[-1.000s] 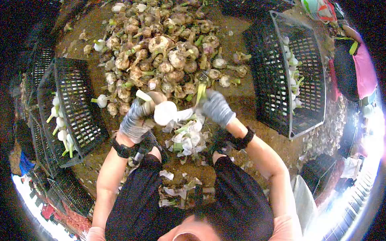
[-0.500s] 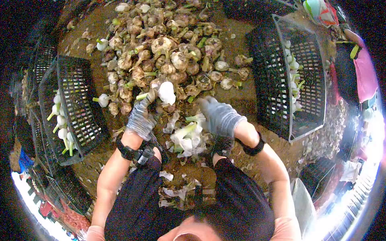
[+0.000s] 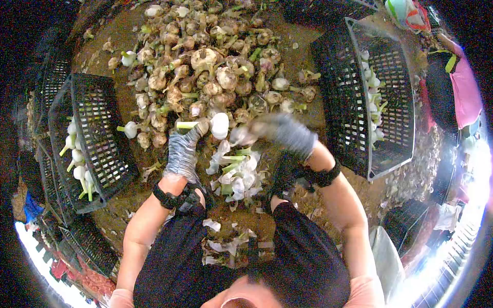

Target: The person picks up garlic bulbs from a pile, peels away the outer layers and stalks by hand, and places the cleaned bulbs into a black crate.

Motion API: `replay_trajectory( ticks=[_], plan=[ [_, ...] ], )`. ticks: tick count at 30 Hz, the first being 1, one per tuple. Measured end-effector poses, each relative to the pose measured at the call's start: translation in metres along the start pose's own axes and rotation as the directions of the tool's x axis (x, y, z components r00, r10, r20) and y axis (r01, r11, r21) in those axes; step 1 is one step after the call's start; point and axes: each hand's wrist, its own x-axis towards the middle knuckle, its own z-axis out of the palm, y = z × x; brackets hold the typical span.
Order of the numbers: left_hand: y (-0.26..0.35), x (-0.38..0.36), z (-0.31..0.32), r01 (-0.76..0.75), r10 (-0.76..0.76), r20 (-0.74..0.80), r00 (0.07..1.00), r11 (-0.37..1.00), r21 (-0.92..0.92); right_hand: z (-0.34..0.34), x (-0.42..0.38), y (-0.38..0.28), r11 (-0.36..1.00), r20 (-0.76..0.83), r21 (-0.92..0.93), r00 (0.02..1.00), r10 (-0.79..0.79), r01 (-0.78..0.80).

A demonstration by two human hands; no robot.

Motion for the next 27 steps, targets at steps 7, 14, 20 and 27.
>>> replay_trajectory(
  ticks=[7, 14, 20, 27],
  plan=[
    [-0.006, -0.012, 0.004, -0.095, -0.11, 0.552, 0.827, 0.939, 0.331, 0.049, -0.008, -0.023, 0.761, 0.045, 0.587, 0.95, 0.309, -0.276],
    [-0.022, 0.001, -0.022, -0.282, -0.038, 0.395, 0.918, 0.639, 0.716, -0.027, -0.088, -0.007, -0.06, -0.329, 0.937, 0.93, 0.164, 0.343],
    [-0.018, 0.04, -0.039, -0.502, 0.533, 0.405, 0.743, 0.043, 0.864, -0.013, -0.1, 0.049, 0.571, -0.566, 0.761, 0.745, 0.353, 0.308],
    [-0.02, 0.089, -0.039, -0.504, 0.334, 0.534, 0.777, -0.18, 0.845, 0.037, -0.009, -0.016, 0.904, 0.319, 0.346, 0.938, 0.138, -0.251]
  ],
)
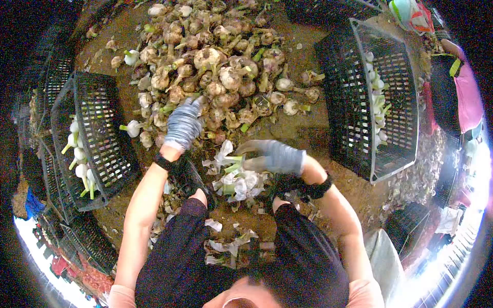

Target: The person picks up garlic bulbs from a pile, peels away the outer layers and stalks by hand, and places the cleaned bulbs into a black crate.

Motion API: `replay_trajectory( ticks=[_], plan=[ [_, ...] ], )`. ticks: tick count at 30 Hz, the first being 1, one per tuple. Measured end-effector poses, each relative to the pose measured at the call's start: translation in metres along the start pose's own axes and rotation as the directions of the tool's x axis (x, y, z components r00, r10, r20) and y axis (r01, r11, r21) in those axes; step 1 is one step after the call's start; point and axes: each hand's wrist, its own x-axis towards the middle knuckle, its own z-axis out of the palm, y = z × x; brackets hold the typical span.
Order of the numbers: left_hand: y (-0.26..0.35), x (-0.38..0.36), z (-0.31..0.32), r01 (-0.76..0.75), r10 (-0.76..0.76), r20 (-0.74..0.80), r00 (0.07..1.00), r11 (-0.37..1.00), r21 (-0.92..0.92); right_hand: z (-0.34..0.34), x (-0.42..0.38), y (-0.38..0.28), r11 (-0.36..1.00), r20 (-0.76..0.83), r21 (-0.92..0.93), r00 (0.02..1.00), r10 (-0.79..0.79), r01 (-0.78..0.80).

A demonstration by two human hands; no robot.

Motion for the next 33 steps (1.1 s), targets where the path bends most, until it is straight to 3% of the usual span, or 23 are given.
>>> replay_trajectory(
  ticks=[1, 2, 3, 4, 5, 6, 8, 10, 11, 12, 14, 15, 17, 18, 20, 21, 22, 23, 27, 30, 33],
  plan=[
    [-0.001, -0.001, -0.002, 0.017, -0.022, -0.031, 0.999, 0.988, -0.153, 0.007, 0.007, 0.007, 1.0, -0.001, -0.001, 1.0, 0.0, 0.0],
    [0.003, -0.004, -0.007, 0.016, -0.021, -0.033, 0.999, 0.988, -0.153, 0.013, 0.013, 0.012, 0.997, -0.092, -0.065, 0.995, 0.033, -0.039],
    [0.009, -0.009, -0.013, 0.118, -0.135, -0.016, 0.991, 0.911, -0.396, 0.018, 0.018, 0.015, 0.989, -0.185, -0.123, 0.981, 0.06, -0.084],
    [0.015, -0.013, -0.016, 0.206, -0.238, 0.03, 0.971, 0.764, -0.611, 0.024, 0.022, 0.012, 0.989, -0.189, -0.122, 0.98, 0.059, -0.083],
    [0.025, -0.016, -0.018, 0.156, -0.174, 0.086, 0.981, 0.446, -0.881, 0.03, 0.027, 0.01, 0.982, -0.392, -0.18, 0.912, -0.123, 0.056],
    [0.03, -0.026, -0.025, 0.254, -0.104, 0.235, 0.967, 0.256, -0.933, 0.034, 0.03, 0.008, 0.948, -0.561, -0.266, 0.772, -0.298, 0.173],
    [0.052, -0.034, -0.04, 0.267, -0.007, 0.285, 0.959, 0.366, -0.891, 0.032, 0.029, -0.003, 0.976, -0.609, -0.165, 0.764, -0.213, 0.141],
    [0.07, -0.039, -0.051, 0.275, 0.108, 0.314, 0.943, 0.279, -0.92, 0.026, 0.028, -0.006, 0.965, -0.58, -0.053, 0.779, -0.239, 0.256],
    [0.074, -0.04, -0.058, 0.338, 0.155, 0.351, 0.923, 0.108, -0.935, 0.028, 0.024, -0.017, 0.962, -0.645, 0.07, 0.747, -0.159, 0.265],
    [0.074, -0.04, -0.06, 0.309, 0.19, 0.308, 0.932, 0.022, -0.951, 0.028, 0.023, -0.017, 0.945, -0.697, 0.11, 0.702, -0.148, 0.309],
    [0.08, -0.042, -0.058, 0.288, 0.141, 0.292, 0.946, 0.044, -0.956, 0.019, 0.016, -0.02, 0.89, -0.652, 0.348, 0.759, 0.003, 0.296],
    [0.079, -0.043, -0.054, 0.289, 0.142, 0.292, 0.946, 0.043, -0.956, 0.016, 0.012, -0.02, 0.913, -0.647, 0.303, 0.763, -0.012, 0.272],
    [0.077, -0.045, -0.045, 0.231, 0.021, 0.242, 0.97, 0.22, -0.948, 0.014, 0.011, -0.021, 0.92, -0.633, 0.307, 0.774, 0.005, 0.245],
    [0.077, -0.046, -0.043, 0.232, 0.019, 0.242, 0.97, 0.219, -0.948, 0.013, 0.01, -0.021, 0.925, -0.62, 0.31, 0.784, 0.023, 0.218],
    [0.082, -0.047, -0.045, 0.225, 0.001, 0.23, 0.973, 0.203, -0.953, 0.015, 0.008, -0.021, 0.9, -0.589, 0.364, 0.807, 0.024, 0.239],
    [0.085, -0.048, -0.044, 0.227, 0.001, 0.232, 0.973, 0.203, -0.953, 0.018, 0.009, -0.023, 0.938, -0.628, 0.265, 0.778, -0.007, 0.222],
    [0.088, -0.05, -0.043, 0.228, 0.002, 0.229, 0.973, 0.093, -0.969, 0.02, 0.011, -0.025, 0.966, -0.662, 0.163, 0.748, -0.043, 0.2],
    [0.09, -0.051, -0.043, 0.228, 0.002, 0.228, 0.974, -0.017, -0.974, 0.02, 0.013, -0.024, 0.911, -0.646, 0.303, 0.763, -0.019, 0.28],
    [0.089, -0.05, -0.052, 0.259, 0.018, 0.259, 0.966, 0.002, -0.966, 0.016, 0.016, -0.015, 0.902, -0.633, 0.338, 0.774, 0.007, 0.268],
    [0.087, -0.049, -0.055, 0.353, 0.017, 0.355, 0.935, 0.074, -0.933, 0.013, 0.014, -0.015, 0.956, -0.605, 0.244, 0.796, 0.016, 0.166],
    [0.09, -0.048, -0.066, 0.448, 0.048, 0.446, 0.894, -0.04, -0.893, 0.013, 0.013, -0.012, 0.934, -0.615, 0.248, 0.787, -0.054, 0.258]
  ],
)
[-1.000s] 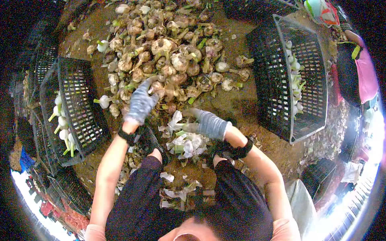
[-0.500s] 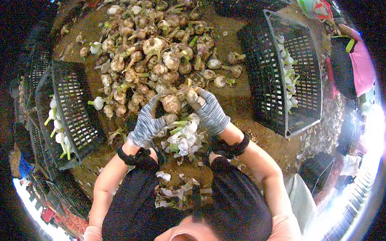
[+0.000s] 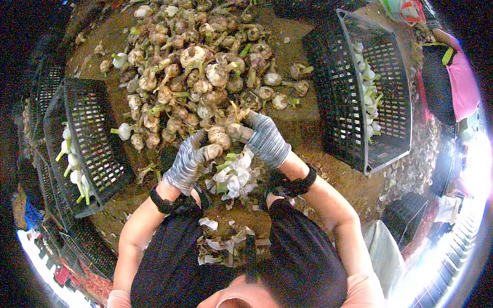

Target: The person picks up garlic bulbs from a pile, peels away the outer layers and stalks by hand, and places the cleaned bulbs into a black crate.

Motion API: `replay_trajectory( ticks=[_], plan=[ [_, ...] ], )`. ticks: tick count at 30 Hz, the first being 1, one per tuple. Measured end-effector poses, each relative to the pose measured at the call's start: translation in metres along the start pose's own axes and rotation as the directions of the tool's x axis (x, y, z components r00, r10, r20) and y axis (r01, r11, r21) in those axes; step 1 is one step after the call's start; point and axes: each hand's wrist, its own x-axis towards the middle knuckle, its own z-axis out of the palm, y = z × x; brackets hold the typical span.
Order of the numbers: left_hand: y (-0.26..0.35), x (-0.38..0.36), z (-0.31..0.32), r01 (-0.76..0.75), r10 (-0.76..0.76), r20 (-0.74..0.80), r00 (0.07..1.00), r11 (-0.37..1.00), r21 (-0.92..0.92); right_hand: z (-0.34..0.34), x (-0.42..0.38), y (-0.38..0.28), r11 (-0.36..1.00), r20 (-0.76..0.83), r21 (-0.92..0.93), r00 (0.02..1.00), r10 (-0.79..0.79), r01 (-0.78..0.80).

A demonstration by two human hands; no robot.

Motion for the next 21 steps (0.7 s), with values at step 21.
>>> replay_trajectory(
  ticks=[21],
  plan=[
    [-0.001, 0.001, 0.004, 0.084, -0.058, 0.088, 0.994, 0.943, -0.323, -0.016, -0.001, -0.008, 0.982, 0.105, -0.041, 0.976, 0.19, -0.186]
  ],
)
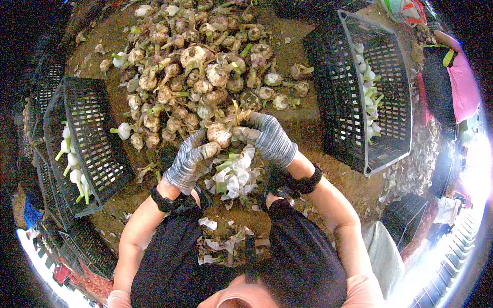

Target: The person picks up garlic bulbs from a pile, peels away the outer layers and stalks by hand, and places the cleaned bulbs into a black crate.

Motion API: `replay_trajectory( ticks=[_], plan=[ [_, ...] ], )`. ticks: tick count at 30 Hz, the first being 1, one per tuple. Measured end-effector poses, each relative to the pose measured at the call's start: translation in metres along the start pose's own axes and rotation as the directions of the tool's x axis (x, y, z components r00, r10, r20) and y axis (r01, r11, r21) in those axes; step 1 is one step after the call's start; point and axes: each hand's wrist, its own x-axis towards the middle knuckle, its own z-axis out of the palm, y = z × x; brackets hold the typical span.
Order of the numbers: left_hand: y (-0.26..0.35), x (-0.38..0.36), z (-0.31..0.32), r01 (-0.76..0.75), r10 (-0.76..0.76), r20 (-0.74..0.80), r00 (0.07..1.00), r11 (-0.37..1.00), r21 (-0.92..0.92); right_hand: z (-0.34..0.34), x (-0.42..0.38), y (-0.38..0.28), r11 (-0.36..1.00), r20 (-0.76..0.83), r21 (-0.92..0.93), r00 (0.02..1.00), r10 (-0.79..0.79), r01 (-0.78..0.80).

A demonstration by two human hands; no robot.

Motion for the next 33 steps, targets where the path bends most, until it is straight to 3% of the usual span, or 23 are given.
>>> replay_trajectory(
  ticks=[3, 5, 8, 9, 11, 12, 13, 15, 19, 20, 22, 24, 25, 26, 27, 28, 29, 30, 31, 33],
  plan=[
    [-0.007, 0.004, -0.004, -0.029, 0.029, -0.032, 0.999, 0.999, 0.019, 0.007, -0.003, -0.013, 0.995, -0.043, -0.093, 0.998, -0.052, 0.048],
    [-0.006, 0.005, -0.005, -0.206, 0.232, -0.038, 0.972, 0.918, 0.338, 0.011, -0.003, -0.014, 0.991, -0.118, -0.094, 0.987, -0.11, 0.1],
    [-0.012, 0.009, -0.007, -0.303, 0.35, -0.035, 0.936, 0.853, 0.425, 0.015, 0.004, -0.004, 0.978, -0.145, -0.169, 0.978, -0.15, 0.125],
    [-0.013, 0.008, -0.006, -0.302, 0.349, -0.035, 0.936, 0.853, 0.426, 0.013, 0.001, -0.004, 0.988, -0.103, -0.078, 0.984, -0.144, 0.137],
    [-0.011, 0.006, -0.002, -0.154, 0.169, -0.092, 0.981, 0.977, 0.145, 0.015, -0.001, -0.009, 0.993, -0.091, -0.024, 0.989, -0.114, 0.113],
    [-0.013, 0.006, -0.003, -0.153, 0.167, -0.093, 0.982, 0.978, 0.145, 0.016, -0.003, -0.01, 0.996, -0.079, 0.028, 0.993, -0.086, 0.088],
    [-0.016, 0.006, -0.005, -0.111, 0.109, -0.117, 0.987, 0.994, -0.018, 0.017, -0.004, -0.013, 0.996, -0.079, 0.028, 0.993, -0.086, 0.088],
    [-0.024, 0.012, -0.007, -0.053, 0.007, -0.173, 0.985, 0.964, -0.262, 0.018, -0.006, -0.016, 0.967, -0.083, -0.218, 0.985, -0.152, 0.131],
    [-0.027, 0.016, -0.013, -0.021, -0.02, -0.132, 0.991, 0.954, -0.299, 0.021, -0.007, -0.016, 0.972, -0.104, -0.205, 0.984, -0.142, 0.118],
    [-0.033, 0.018, -0.017, -0.034, -0.009, -0.148, 0.989, 0.957, -0.287, 0.021, -0.006, -0.017, 0.971, -0.102, -0.205, 0.984, -0.144, 0.121],
    [-0.03, 0.021, -0.014, -0.052, 0.011, -0.144, 0.989, 0.959, -0.277, 0.018, -0.005, -0.024, 0.994, -0.092, -0.094, 0.995, 0.046, -0.054],
    [-0.012, 0.012, -0.006, 0.027, 0.024, -0.287, 0.958, 0.985, 0.172, 0.0, 0.007, -0.009, 0.986, -0.148, -0.148, 0.987, 0.06, -0.083],
    [-0.028, 0.018, -0.033, 0.092, -0.008, -0.284, 0.959, 0.954, 0.286, -0.018, 0.015, -0.003, 0.813, -0.019, -0.547, 0.968, -0.251, 0.2],
    [-0.03, 0.012, -0.039, 0.069, -0.012, -0.28, 0.96, 0.979, 0.194, -0.034, 0.028, 0.002, 0.424, 0.222, -0.797, 0.862, -0.457, 0.43],
    [-0.031, 0.014, -0.044, 0.073, 0.003, -0.346, 0.938, 0.975, 0.208, -0.048, 0.049, 0.007, 0.36, 0.238, -0.783, 0.779, -0.581, 0.507],
    [-0.034, 0.016, -0.049, 0.085, 0.014, -0.416, 0.909, 0.972, 0.218, -0.037, 0.042, -0.054, 0.799, -0.126, -0.597, 0.992, -0.01, -0.068],
    [-0.036, 0.016, -0.055, 0.083, 0.016, -0.418, 0.908, 0.973, 0.216, -0.054, 0.056, -0.056, 0.839, -0.123, -0.428, 0.898, -0.422, 0.335],
    [-0.038, 0.015, -0.061, 0.056, 0.081, -0.467, 0.88, 0.961, 0.271, -0.07, 0.069, -0.082, 0.872, 0.031, 0.437, 0.965, -0.261, 0.221],
    [-0.042, 0.013, -0.069, 0.039, 0.142, -0.515, 0.845, 0.945, 0.325, -0.087, 0.072, -0.107, 0.872, 0.04, 0.443, 0.967, -0.253, 0.21],
    [-0.045, 0.011, -0.084, 0.041, 0.148, -0.506, 0.85, 0.939, 0.342, -0.116, 0.069, -0.152, 0.714, -0.101, 0.559, 0.889, -0.446, 0.421]
  ],
)
